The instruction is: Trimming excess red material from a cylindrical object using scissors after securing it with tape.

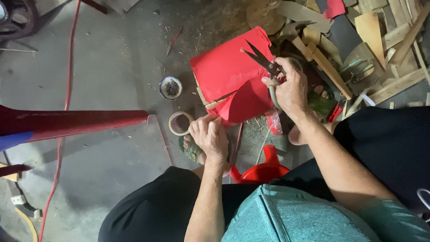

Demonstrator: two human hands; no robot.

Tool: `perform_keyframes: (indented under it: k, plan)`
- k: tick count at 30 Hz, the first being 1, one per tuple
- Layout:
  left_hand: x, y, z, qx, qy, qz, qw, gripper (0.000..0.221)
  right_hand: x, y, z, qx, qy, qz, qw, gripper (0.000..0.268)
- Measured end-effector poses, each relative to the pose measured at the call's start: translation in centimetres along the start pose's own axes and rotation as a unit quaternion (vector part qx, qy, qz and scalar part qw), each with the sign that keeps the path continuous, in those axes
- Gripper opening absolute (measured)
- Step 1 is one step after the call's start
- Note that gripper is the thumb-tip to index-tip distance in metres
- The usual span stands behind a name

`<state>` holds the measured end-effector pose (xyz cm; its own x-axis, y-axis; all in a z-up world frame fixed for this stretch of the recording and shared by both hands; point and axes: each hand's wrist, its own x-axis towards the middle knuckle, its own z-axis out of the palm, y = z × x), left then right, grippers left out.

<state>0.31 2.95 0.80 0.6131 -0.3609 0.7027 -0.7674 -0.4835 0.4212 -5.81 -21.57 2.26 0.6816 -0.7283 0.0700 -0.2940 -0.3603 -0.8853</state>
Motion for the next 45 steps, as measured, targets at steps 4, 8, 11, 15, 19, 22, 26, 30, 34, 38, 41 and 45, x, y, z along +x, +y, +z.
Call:
perform_keyframes:
  k: [4, 8, 11, 15, 19, 22, 26, 30, 34, 38, 41, 45]
  plan:
    - [0.2, 0.5, -0.2, 0.038, 0.016, 0.04, 0.998, 0.019, 0.0, -0.1, 0.0, -0.009, -0.001, -0.004, 1.0, 0.047]
    - [-1.7, 1.9, 0.2, 0.013, 0.045, 0.076, 0.996, 0.021, 0.1, -0.5, -0.2, -0.011, 0.0, 0.004, 1.0, 0.048]
    - [0.1, 2.8, -0.2, -0.055, 0.025, 0.054, 0.997, 0.008, 0.0, -0.5, -0.1, -0.01, -0.001, 0.008, 1.0, 0.048]
    - [0.3, 2.5, 0.4, -0.122, -0.001, 0.004, 0.993, 0.009, -0.1, 0.0, 0.0, -0.003, -0.004, 0.015, 1.0, 0.047]
    - [-1.1, 1.7, 0.6, -0.162, -0.037, -0.21, 0.963, 0.009, 0.1, 0.3, -0.2, 0.047, -0.006, 0.025, 0.999, 0.049]
    - [-2.7, 0.6, 0.9, -0.19, -0.066, -0.326, 0.924, 0.01, 0.0, 0.0, -0.6, 0.079, -0.013, 0.042, 0.996, 0.05]
    - [1.9, 3.8, -1.2, -0.263, -0.034, -0.378, 0.887, 0.01, 0.1, -2.0, -2.4, 0.091, -0.003, 0.04, 0.995, 0.046]
    - [0.3, 1.4, -1.6, -0.313, 0.004, -0.425, 0.849, 0.014, 0.4, -2.6, -4.0, 0.112, 0.027, 0.006, 0.993, 0.039]
    - [-0.3, 1.0, -2.1, -0.401, 0.048, -0.485, 0.776, 0.017, -0.1, -4.4, -6.0, 0.119, 0.079, -0.019, 0.99, 0.032]
    - [5.9, 6.1, -4.3, -0.504, 0.077, -0.526, 0.681, 0.015, -1.1, -6.4, -7.3, 0.21, 0.089, 0.048, 0.972, 0.024]
    - [6.5, 6.6, -4.5, -0.53, 0.136, -0.56, 0.622, 0.016, -2.0, -7.2, -7.8, 0.269, 0.046, 0.091, 0.958, 0.022]
    - [3.8, 3.8, -2.7, -0.533, 0.193, -0.586, 0.579, 0.016, -4.8, -7.0, -6.7, 0.303, 0.001, 0.096, 0.948, 0.038]
